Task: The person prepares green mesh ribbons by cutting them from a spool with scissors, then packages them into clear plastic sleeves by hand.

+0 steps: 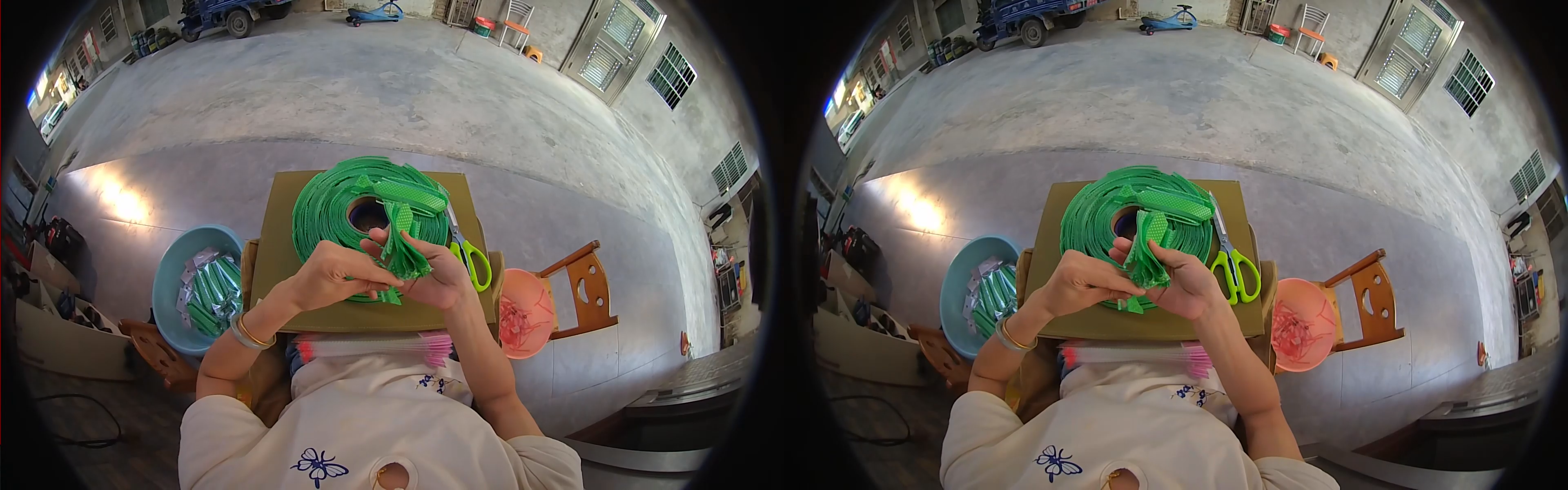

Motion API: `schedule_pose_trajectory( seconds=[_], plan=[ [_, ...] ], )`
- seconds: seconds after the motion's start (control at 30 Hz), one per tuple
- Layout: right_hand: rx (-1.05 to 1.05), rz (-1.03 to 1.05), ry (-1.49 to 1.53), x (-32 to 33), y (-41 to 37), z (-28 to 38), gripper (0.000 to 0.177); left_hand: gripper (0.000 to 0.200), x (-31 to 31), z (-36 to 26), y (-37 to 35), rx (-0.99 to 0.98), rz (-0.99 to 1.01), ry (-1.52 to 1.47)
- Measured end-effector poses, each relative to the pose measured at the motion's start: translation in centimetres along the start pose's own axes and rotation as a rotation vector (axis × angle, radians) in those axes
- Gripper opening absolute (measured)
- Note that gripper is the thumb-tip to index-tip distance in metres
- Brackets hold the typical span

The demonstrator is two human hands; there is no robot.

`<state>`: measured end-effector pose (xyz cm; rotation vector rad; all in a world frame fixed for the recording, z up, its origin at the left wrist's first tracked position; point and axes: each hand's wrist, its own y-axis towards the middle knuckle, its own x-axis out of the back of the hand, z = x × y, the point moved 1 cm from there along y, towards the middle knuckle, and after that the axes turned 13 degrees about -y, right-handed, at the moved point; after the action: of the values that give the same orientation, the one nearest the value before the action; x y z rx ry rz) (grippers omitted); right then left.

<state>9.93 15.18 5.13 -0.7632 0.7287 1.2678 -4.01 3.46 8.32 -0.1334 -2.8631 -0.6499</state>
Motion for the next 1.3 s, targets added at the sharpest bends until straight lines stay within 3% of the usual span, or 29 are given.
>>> schedule_pose_trajectory(
  seconds=[0.17, 0.27, 0.47, 0.57, 0.77, 0.87, 0.97, 1.07, 1.17, 1.3],
  plan=[
    [0.026, 0.06, 0.036, -0.8, -0.3, 0.4, 0.042, 0.014, -0.1, 0.2, -0.2, 0.009, -0.114, 0.08],
    [0.112, -0.065, -0.007, -1.7, -0.4, 0.5, 0.042, 0.011, -1.0, 0.5, -0.4, 0.207, -0.328, -0.207],
    [0.236, -0.064, -0.13, -1.5, -0.3, 0.3, 0.04, 0.01, -2.1, 0.6, -0.1, 0.278, -0.513, -0.42],
    [0.434, -0.32, -0.318, -3.2, -0.2, -0.1, 0.034, 0.008, -2.4, 0.5, 0.0, 0.272, -0.552, -0.325],
    [0.746, -0.477, -0.566, -3.5, 0.4, -1.2, 0.026, 0.013, -3.7, 0.6, -0.6, 0.194, -0.534, -0.348],
    [0.857, -0.529, -0.725, -3.9, 0.2, -1.3, 0.025, 0.021, -3.7, 0.9, -1.2, 0.16, -0.57, -0.581],
    [0.905, -0.547, -0.861, -3.9, 0.1, -1.5, 0.026, 0.027, -3.6, 0.2, -0.4, 0.057, -0.574, -0.679],
    [0.866, -0.569, -0.899, -4.6, -0.4, -1.6, 0.025, 0.033, -3.7, -0.2, 0.6, 0.189, -0.508, -0.389],
    [0.894, -0.492, -0.785, -4.6, -0.5, -1.6, 0.026, 0.031, -3.0, 0.5, 0.2, 0.334, -0.384, -0.35],
    [0.846, -0.4, -0.684, -5.3, -0.6, -1.3, 0.026, 0.023, -3.9, 0.6, 0.2, 0.315, -0.425, -0.678]
  ],
)
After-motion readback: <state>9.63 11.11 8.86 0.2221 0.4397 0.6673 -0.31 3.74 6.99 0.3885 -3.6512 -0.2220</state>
